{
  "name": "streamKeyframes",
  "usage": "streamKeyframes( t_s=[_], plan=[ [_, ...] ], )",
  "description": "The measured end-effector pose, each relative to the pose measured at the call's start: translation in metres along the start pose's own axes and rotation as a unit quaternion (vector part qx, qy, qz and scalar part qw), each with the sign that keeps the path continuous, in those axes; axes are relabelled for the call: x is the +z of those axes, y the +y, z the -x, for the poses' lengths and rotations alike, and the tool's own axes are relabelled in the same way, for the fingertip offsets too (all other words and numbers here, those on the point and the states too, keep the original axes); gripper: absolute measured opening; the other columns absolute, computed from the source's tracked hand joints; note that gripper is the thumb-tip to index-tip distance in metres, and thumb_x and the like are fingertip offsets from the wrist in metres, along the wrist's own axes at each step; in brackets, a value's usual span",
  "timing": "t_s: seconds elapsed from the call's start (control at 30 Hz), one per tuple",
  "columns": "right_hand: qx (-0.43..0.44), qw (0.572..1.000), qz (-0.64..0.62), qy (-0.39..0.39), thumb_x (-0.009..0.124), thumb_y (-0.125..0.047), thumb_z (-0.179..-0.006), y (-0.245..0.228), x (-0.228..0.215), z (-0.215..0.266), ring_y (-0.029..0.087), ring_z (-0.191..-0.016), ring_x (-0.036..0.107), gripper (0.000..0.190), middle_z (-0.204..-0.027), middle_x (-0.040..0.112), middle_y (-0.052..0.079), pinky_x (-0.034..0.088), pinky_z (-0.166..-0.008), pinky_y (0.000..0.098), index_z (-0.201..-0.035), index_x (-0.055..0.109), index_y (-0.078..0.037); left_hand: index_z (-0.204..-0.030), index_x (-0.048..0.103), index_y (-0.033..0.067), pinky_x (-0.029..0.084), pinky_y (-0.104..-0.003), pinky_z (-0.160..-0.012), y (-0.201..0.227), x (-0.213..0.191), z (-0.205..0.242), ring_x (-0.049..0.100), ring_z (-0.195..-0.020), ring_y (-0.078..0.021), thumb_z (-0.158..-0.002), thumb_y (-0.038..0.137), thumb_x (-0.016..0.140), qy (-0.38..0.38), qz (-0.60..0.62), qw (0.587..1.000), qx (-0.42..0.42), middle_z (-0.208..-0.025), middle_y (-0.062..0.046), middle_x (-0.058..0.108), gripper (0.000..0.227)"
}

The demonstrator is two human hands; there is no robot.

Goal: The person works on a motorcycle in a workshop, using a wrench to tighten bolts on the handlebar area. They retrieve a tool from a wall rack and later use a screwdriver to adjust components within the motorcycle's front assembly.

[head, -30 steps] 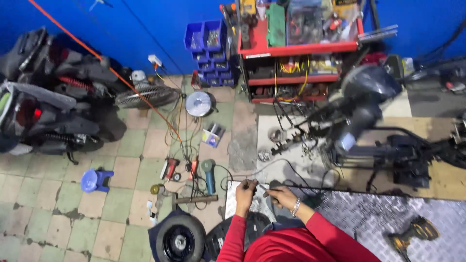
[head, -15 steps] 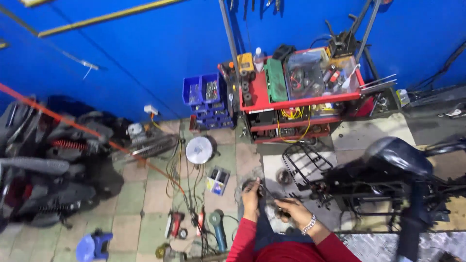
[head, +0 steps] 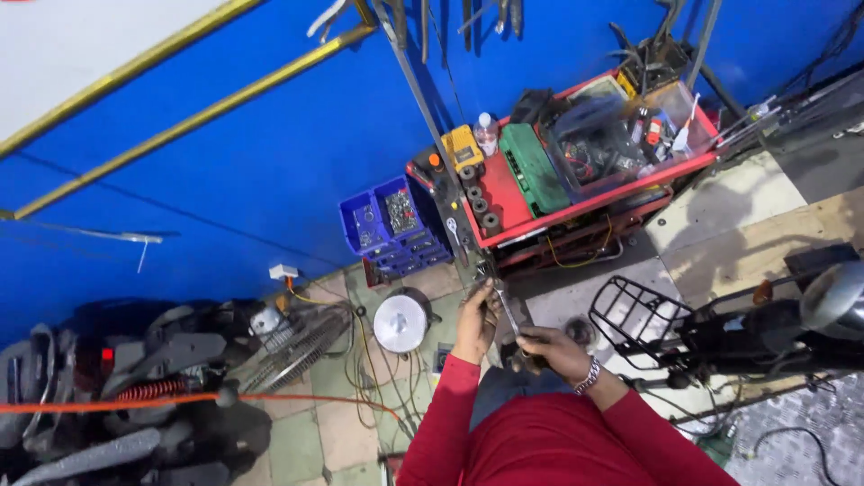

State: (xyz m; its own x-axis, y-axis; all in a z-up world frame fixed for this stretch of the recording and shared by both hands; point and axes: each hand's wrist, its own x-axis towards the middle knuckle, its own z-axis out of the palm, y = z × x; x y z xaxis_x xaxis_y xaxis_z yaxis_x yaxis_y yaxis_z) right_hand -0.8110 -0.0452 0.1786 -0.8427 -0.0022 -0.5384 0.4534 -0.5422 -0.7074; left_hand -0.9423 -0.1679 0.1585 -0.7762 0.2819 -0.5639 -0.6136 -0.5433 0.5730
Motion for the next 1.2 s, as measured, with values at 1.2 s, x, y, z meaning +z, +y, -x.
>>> streamKeyframes(
  t_s=[1.2],
  plan=[
    [-0.092,0.978,-0.117,0.15,0.067,-0.017,-0.099,-0.087,-0.119,-0.136,0.021,-0.045,0.061,0.024,-0.064,0.06,0.017,0.043,-0.039,0.0265,-0.11,0.068,0.005,-0.11,0.079,0.0125,0.056,-0.029,-0.07,-0.014,0.128,-0.147,0.069,-0.074,-0.0155,-0.089,0.025,0.081,-0.23,-0.507,0.83,-0.012,-0.081,-0.012,0.075,0.024]
  ],
)
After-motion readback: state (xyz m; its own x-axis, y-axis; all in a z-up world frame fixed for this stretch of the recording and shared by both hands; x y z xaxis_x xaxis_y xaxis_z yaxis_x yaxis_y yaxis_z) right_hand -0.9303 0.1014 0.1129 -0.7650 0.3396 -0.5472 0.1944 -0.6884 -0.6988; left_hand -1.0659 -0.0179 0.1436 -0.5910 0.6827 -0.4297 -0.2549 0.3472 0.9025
